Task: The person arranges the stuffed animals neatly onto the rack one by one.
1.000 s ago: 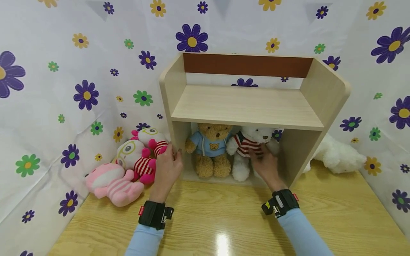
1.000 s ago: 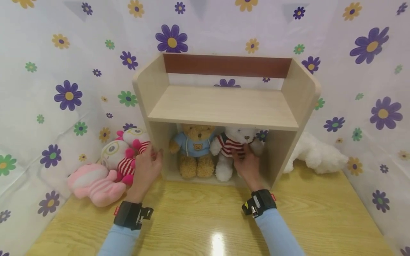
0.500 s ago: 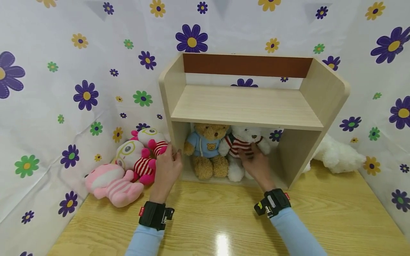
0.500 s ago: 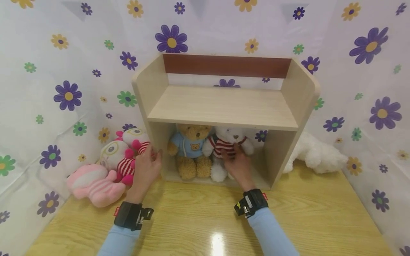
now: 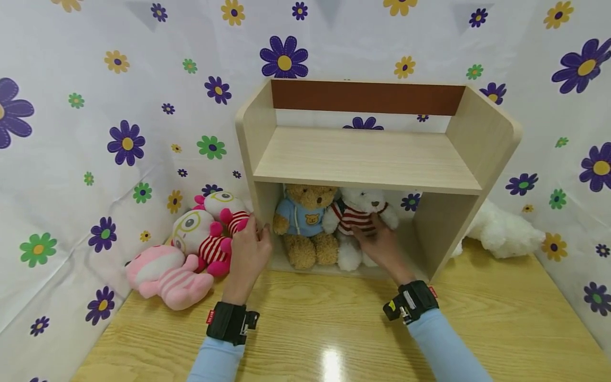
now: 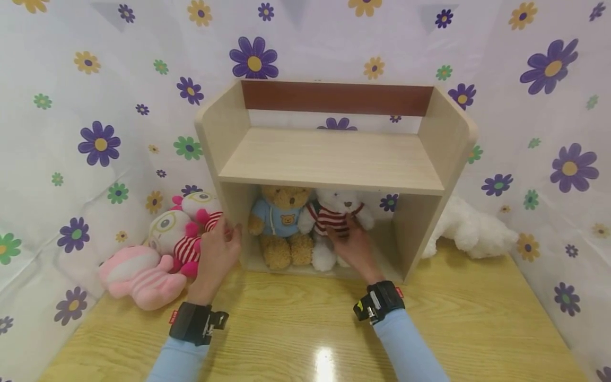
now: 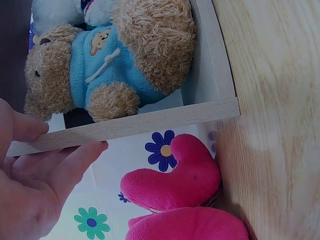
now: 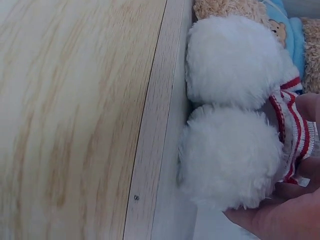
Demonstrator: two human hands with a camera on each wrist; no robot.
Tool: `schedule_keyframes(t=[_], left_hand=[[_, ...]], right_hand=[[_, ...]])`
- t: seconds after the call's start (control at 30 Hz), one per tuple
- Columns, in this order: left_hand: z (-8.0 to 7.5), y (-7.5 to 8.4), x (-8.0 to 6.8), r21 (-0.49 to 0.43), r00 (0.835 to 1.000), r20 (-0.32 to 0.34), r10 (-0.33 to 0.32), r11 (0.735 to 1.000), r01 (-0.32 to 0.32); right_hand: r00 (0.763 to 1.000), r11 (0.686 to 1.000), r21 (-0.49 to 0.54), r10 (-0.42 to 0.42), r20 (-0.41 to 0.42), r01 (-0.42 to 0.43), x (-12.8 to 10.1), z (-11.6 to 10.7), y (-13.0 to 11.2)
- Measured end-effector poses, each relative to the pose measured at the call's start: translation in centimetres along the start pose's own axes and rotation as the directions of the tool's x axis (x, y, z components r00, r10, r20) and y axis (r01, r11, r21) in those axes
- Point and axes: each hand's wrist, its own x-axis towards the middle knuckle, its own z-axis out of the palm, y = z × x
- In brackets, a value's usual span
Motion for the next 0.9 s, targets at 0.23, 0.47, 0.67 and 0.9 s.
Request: schedule_keyframes(t=[0.23, 0.47, 0.67, 0.9], left_hand=[[0.2, 0.0, -0.1, 0.004, 0.999, -0.021, 0.025, 1.000, -0.024], [0.2, 0.0, 0.0, 0.001, 0.999, -0.043, 0.026, 1.000, -0.026], [0.5, -0.1, 0.0, 0.023, 0.996, -0.078, 0.040, 0.999, -0.039], [0.6, -0.2, -0.2, 0.049, 0.993, -0.107, 0.058, 0.997, -0.053]], right_hand=[[0.999, 1.000, 0.014, 0.006, 0.035, -0.006, -0.3, -0.8, 0.5], [0.997, 0.999, -0.021, 0.045, 0.066, -0.044, -0.5, -1.3, 0.2], [0.999, 1.000, -0.021, -0.002, 0.053, 0.003, -0.9, -1.7, 0.6], [0.992, 0.991, -0.051, -0.123, -0.014, 0.122, -2.9, -2.1, 1.4]])
